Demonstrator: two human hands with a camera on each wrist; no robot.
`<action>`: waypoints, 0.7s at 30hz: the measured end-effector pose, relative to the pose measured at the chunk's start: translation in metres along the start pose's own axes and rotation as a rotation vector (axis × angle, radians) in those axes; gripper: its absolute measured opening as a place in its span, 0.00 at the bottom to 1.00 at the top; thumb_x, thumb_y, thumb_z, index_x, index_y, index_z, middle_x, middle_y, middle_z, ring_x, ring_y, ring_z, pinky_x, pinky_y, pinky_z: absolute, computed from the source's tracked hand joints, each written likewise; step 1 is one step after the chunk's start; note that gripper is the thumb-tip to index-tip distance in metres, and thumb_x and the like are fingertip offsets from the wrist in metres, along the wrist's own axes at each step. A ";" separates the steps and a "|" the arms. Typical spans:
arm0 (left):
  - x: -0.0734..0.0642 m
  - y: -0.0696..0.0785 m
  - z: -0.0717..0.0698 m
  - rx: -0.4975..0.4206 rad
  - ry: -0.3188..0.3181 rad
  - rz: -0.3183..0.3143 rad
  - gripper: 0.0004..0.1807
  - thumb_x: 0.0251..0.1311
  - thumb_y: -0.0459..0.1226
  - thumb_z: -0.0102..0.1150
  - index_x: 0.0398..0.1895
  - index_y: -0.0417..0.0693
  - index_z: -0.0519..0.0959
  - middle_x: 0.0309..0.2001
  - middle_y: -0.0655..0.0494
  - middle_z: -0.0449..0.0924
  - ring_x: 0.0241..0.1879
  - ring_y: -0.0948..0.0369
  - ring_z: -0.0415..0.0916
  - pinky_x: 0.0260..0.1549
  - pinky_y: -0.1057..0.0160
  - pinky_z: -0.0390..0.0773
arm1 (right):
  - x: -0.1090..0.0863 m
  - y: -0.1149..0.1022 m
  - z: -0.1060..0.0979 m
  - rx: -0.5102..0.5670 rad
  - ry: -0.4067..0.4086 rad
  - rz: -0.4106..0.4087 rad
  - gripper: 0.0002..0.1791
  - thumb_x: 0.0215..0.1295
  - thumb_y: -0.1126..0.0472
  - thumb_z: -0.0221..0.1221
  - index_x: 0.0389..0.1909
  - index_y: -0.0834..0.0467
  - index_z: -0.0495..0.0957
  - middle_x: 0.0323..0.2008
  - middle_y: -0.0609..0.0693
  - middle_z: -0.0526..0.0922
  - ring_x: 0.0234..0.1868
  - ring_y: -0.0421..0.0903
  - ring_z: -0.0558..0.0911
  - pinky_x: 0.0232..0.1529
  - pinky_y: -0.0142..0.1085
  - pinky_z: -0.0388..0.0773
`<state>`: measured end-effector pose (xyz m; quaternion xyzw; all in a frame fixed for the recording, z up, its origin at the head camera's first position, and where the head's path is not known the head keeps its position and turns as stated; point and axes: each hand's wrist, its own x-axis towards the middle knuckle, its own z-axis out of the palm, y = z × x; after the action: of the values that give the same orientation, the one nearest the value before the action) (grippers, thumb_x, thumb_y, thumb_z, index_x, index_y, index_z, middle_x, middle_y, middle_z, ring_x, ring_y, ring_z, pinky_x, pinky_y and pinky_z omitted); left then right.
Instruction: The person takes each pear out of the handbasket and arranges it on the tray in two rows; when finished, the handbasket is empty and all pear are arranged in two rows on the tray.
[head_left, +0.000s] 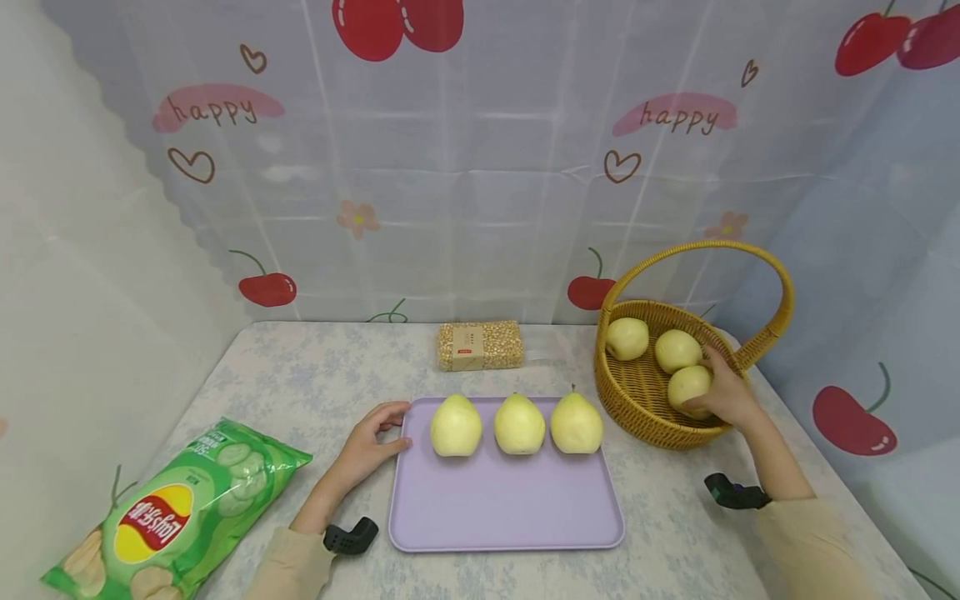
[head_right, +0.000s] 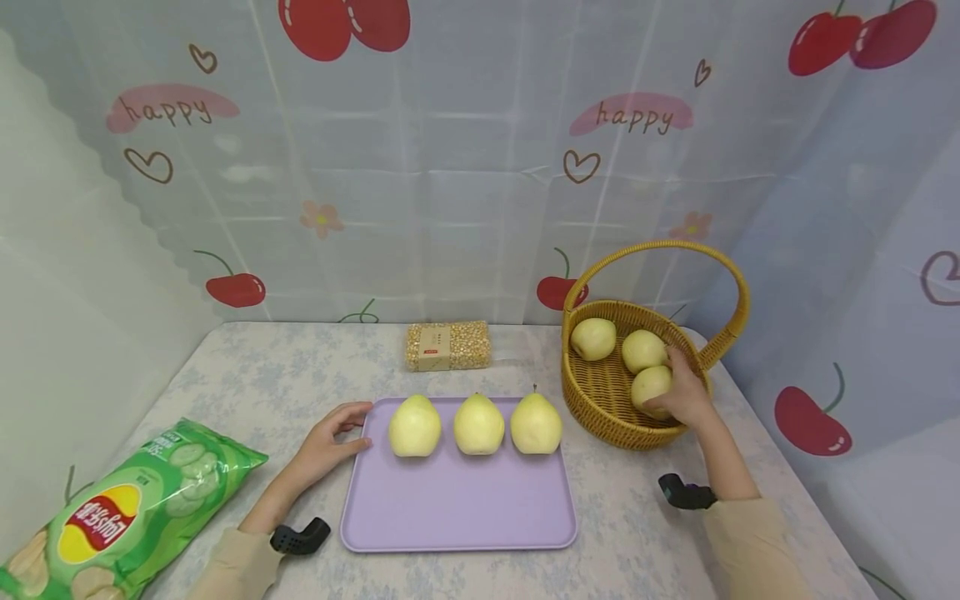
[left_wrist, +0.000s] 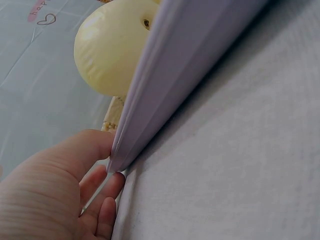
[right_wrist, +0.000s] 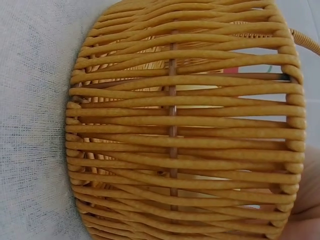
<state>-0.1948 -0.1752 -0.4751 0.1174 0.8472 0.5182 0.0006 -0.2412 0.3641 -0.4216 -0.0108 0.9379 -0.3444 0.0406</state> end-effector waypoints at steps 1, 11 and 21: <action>0.000 0.000 0.000 0.003 0.000 0.001 0.28 0.55 0.28 0.63 0.61 0.35 0.71 0.60 0.41 0.73 0.54 0.47 0.73 0.57 0.49 0.69 | 0.000 0.000 0.000 -0.011 0.000 -0.008 0.64 0.48 0.64 0.70 0.72 0.69 0.30 0.66 0.80 0.50 0.62 0.78 0.57 0.56 0.66 0.61; 0.004 -0.016 0.002 0.014 0.001 0.024 0.28 0.55 0.30 0.64 0.61 0.38 0.71 0.60 0.43 0.73 0.54 0.49 0.73 0.56 0.51 0.69 | -0.001 -0.001 0.006 -0.055 0.039 -0.052 0.63 0.48 0.62 0.71 0.73 0.70 0.33 0.65 0.80 0.53 0.61 0.77 0.59 0.55 0.67 0.62; 0.011 -0.041 0.005 -0.001 0.006 0.045 0.28 0.54 0.37 0.67 0.60 0.48 0.73 0.59 0.51 0.75 0.53 0.55 0.74 0.55 0.58 0.70 | -0.006 0.004 0.004 0.125 0.164 -0.068 0.62 0.50 0.61 0.70 0.75 0.62 0.35 0.68 0.75 0.52 0.64 0.74 0.58 0.56 0.66 0.61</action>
<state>-0.2127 -0.1866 -0.5127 0.1351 0.8441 0.5187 -0.0136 -0.2349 0.3647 -0.4271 -0.0119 0.9138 -0.4031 -0.0476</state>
